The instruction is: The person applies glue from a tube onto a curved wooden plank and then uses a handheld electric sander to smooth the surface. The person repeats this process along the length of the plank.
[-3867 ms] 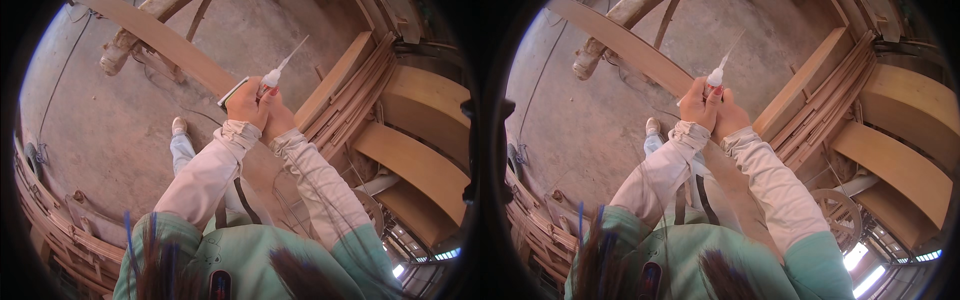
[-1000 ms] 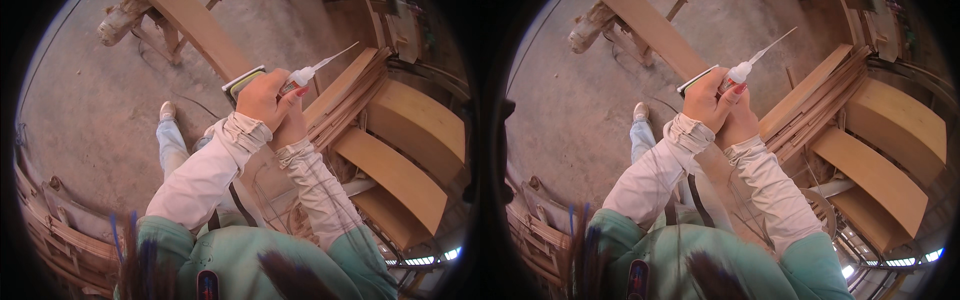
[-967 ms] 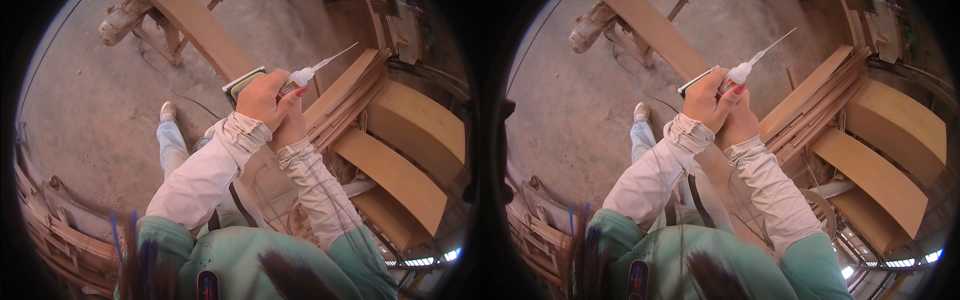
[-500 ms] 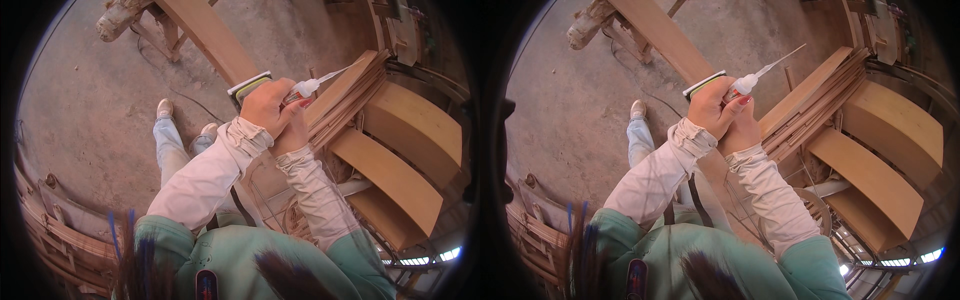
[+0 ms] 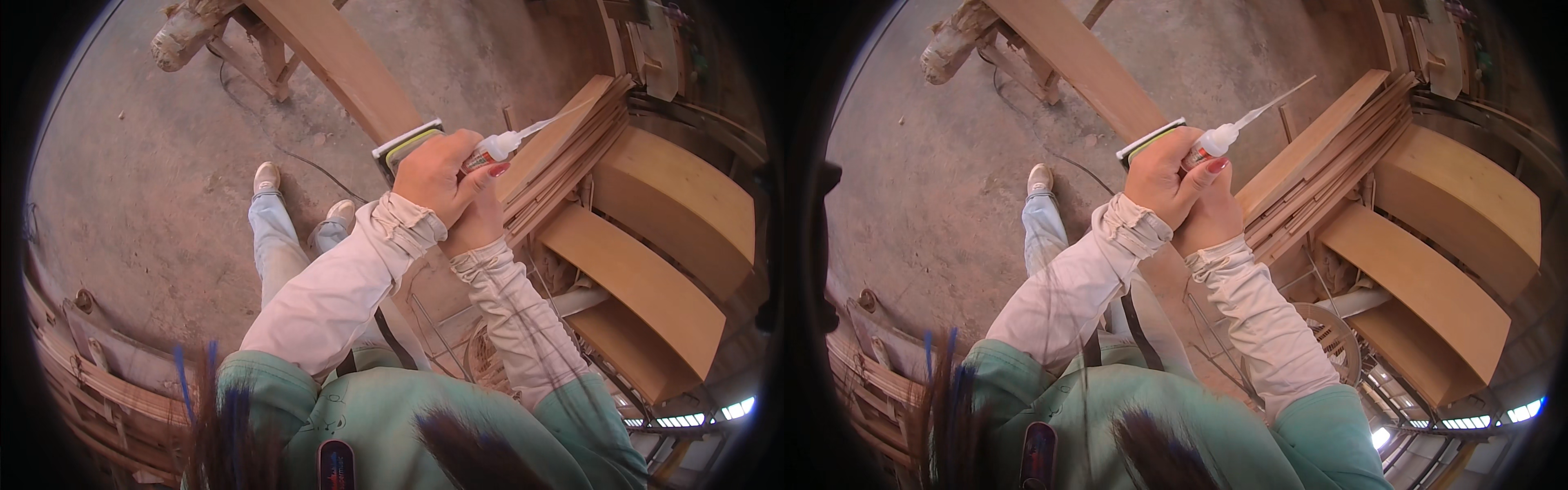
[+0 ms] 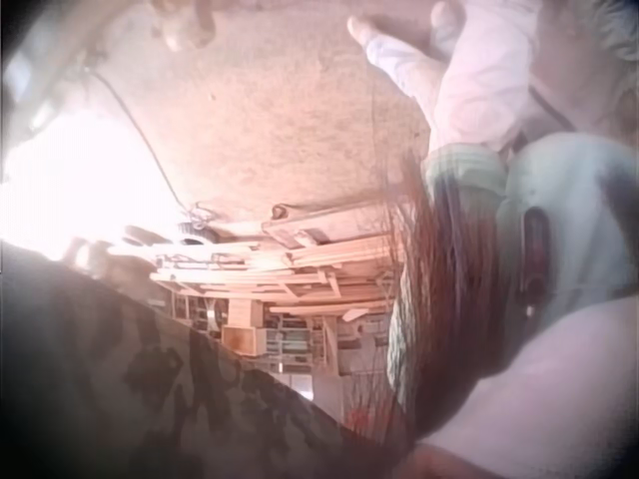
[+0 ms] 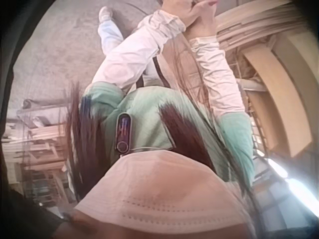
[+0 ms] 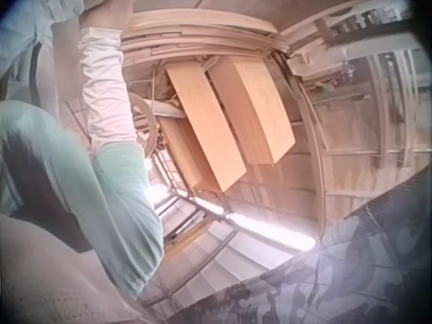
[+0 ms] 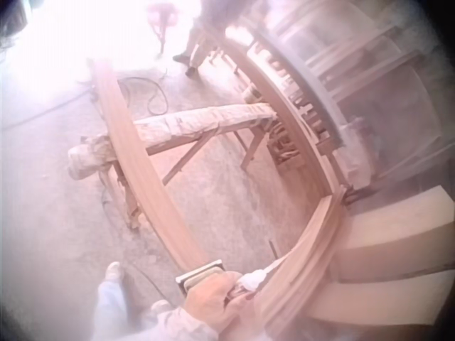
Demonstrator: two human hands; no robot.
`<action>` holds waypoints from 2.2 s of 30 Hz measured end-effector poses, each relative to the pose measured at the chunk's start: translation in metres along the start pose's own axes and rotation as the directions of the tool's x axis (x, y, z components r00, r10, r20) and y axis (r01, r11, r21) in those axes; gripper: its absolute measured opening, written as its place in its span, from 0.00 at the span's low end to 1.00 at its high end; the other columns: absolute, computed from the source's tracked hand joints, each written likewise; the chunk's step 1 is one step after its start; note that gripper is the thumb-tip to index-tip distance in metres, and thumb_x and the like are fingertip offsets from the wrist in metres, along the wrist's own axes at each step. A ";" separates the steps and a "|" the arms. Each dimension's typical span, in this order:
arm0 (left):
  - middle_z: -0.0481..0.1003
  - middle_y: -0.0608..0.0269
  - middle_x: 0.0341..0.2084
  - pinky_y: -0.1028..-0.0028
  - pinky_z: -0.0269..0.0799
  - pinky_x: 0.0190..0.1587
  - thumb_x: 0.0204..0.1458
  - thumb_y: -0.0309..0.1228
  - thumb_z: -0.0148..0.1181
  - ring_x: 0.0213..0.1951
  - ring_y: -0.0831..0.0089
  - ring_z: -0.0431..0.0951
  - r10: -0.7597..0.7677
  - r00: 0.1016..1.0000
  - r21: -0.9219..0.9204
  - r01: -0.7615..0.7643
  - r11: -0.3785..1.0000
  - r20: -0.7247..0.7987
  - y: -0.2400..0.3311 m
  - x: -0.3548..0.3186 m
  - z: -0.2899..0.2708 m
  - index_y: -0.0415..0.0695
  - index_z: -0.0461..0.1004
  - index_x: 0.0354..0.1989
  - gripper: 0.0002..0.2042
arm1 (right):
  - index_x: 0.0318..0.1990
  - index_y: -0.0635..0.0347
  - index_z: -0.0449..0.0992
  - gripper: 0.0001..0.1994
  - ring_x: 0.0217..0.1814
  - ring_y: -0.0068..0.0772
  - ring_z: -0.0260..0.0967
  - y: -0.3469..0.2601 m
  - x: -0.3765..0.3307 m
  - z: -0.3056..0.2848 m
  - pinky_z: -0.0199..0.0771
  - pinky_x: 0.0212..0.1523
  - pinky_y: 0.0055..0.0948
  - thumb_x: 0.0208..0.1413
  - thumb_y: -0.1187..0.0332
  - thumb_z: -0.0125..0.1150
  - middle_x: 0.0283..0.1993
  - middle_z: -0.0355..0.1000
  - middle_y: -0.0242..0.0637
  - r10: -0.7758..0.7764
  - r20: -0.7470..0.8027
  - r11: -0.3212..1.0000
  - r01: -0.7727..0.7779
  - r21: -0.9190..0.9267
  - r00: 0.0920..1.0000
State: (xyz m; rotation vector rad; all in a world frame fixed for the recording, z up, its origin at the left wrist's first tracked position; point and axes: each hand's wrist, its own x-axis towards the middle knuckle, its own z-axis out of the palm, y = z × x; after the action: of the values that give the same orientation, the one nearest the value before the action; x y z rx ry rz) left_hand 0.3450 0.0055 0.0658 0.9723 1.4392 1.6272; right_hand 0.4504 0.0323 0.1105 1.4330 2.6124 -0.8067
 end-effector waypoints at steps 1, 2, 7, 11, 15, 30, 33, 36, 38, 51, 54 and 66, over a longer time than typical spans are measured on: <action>0.72 0.58 0.26 0.70 0.70 0.35 0.55 0.36 0.64 0.29 0.63 0.73 -0.006 1.000 0.009 0.005 1.000 0.005 0.000 -0.001 0.001 0.40 0.75 0.42 0.13 | 0.54 0.56 0.68 0.23 0.50 0.51 0.72 0.000 -0.001 0.000 0.75 0.43 0.42 0.52 0.64 0.67 0.50 0.70 0.44 0.001 0.004 1.000 -0.001 0.018 1.000; 0.72 0.58 0.26 0.70 0.70 0.35 0.55 0.36 0.64 0.29 0.63 0.73 -0.011 1.000 0.018 0.011 1.000 0.009 0.001 -0.002 0.001 0.40 0.75 0.42 0.13 | 0.55 0.56 0.68 0.23 0.51 0.51 0.72 0.001 -0.001 0.001 0.75 0.43 0.42 0.52 0.64 0.67 0.50 0.70 0.44 0.002 0.008 0.999 -0.002 0.036 1.000; 0.72 0.57 0.26 0.69 0.70 0.35 0.55 0.36 0.64 0.28 0.61 0.74 -0.043 0.998 0.014 0.043 0.999 0.038 0.003 -0.007 0.012 0.40 0.75 0.42 0.13 | 0.56 0.55 0.67 0.26 0.50 0.51 0.71 0.028 -0.015 0.017 0.74 0.45 0.40 0.50 0.65 0.69 0.50 0.69 0.44 0.118 -0.011 0.928 -0.107 0.358 0.993; 0.72 0.55 0.29 0.68 0.70 0.36 0.56 0.36 0.62 0.31 0.59 0.74 -0.069 0.997 -0.005 0.070 0.998 0.031 0.006 -0.017 0.012 0.39 0.74 0.44 0.14 | 0.57 0.49 0.67 0.32 0.49 0.50 0.69 0.034 -0.030 0.004 0.74 0.46 0.40 0.42 0.67 0.73 0.50 0.65 0.43 0.086 0.006 0.996 -0.086 0.005 0.996; 0.72 0.54 0.29 0.65 0.69 0.37 0.58 0.33 0.58 0.31 0.59 0.72 -0.131 0.991 0.161 0.132 0.978 -0.020 -0.006 -0.039 -0.012 0.37 0.73 0.44 0.12 | 0.57 0.43 0.67 0.37 0.46 0.46 0.68 0.032 -0.057 -0.016 0.74 0.45 0.39 0.33 0.73 0.74 0.47 0.61 0.40 0.074 -0.156 0.990 -0.091 -0.107 0.985; 0.75 0.50 0.29 0.61 0.69 0.37 0.64 0.43 0.51 0.33 0.52 0.76 -0.447 0.881 0.406 0.468 0.785 -0.153 -0.060 -0.139 -0.102 0.38 0.72 0.46 0.18 | 0.55 0.46 0.69 0.35 0.43 0.44 0.66 0.040 -0.088 -0.029 0.73 0.44 0.37 0.33 0.74 0.73 0.44 0.62 0.39 0.072 -0.251 0.995 -0.086 -0.047 0.965; 0.73 0.55 0.25 0.66 0.69 0.36 0.64 0.43 0.51 0.30 0.61 0.74 -0.426 0.883 0.387 0.470 0.793 -0.198 -0.068 -0.146 -0.109 0.36 0.72 0.47 0.19 | 0.55 0.43 0.69 0.35 0.45 0.45 0.67 0.034 -0.075 -0.021 0.74 0.44 0.38 0.34 0.74 0.73 0.45 0.62 0.39 0.069 -0.239 0.996 -0.082 -0.045 0.969; 0.72 0.63 0.31 0.74 0.67 0.40 0.67 0.41 0.48 0.33 0.75 0.70 -0.508 0.842 0.303 0.539 0.786 -0.183 -0.069 -0.153 -0.119 0.37 0.69 0.51 0.18 | 0.56 0.50 0.68 0.35 0.45 0.45 0.66 0.025 -0.050 -0.009 0.70 0.46 0.36 0.35 0.75 0.73 0.44 0.63 0.41 0.047 -0.210 0.998 -0.040 0.038 0.977; 0.72 0.64 0.30 0.74 0.67 0.38 0.67 0.44 0.47 0.32 0.75 0.69 -0.466 0.855 0.211 0.510 0.834 -0.227 -0.070 -0.156 -0.119 0.37 0.69 0.50 0.20 | 0.57 0.44 0.68 0.36 0.44 0.44 0.67 0.011 -0.028 -0.003 0.73 0.44 0.36 0.34 0.74 0.73 0.44 0.62 0.41 0.037 -0.201 0.998 -0.025 0.059 0.979; 0.72 0.65 0.31 0.76 0.67 0.40 0.67 0.43 0.47 0.33 0.77 0.70 -0.438 0.864 0.280 0.496 0.822 -0.248 -0.073 -0.167 -0.139 0.37 0.69 0.50 0.19 | 0.58 0.30 0.66 0.36 0.34 0.53 0.71 -0.025 0.016 0.004 0.78 0.34 0.44 0.37 0.68 0.74 0.44 0.58 0.43 -0.044 -0.021 0.991 0.041 -0.127 0.999; 0.72 0.64 0.30 0.75 0.67 0.40 0.67 0.41 0.48 0.33 0.77 0.70 -0.456 0.853 0.318 0.519 0.793 -0.256 -0.065 -0.161 -0.136 0.37 0.70 0.49 0.17 | 0.57 0.32 0.68 0.35 0.35 0.52 0.71 -0.022 0.010 0.003 0.77 0.35 0.43 0.38 0.68 0.73 0.44 0.58 0.43 -0.013 0.015 0.995 0.015 -0.097 1.000; 0.70 0.66 0.27 0.75 0.64 0.34 0.66 0.41 0.51 0.29 0.77 0.67 -0.387 0.921 0.482 0.354 0.801 -0.033 -0.061 -0.129 -0.128 0.37 0.73 0.44 0.17 | 0.57 0.35 0.68 0.35 0.41 0.50 0.70 0.022 -0.060 -0.025 0.77 0.38 0.42 0.37 0.70 0.72 0.44 0.60 0.41 0.144 -0.103 0.987 -0.150 -0.052 0.984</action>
State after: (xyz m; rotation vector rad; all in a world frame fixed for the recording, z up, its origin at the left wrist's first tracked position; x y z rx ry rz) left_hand 0.2889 -0.1599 -0.0139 0.9184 1.8985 0.9552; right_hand 0.5065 0.0073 0.1406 1.6656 2.5377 -0.6511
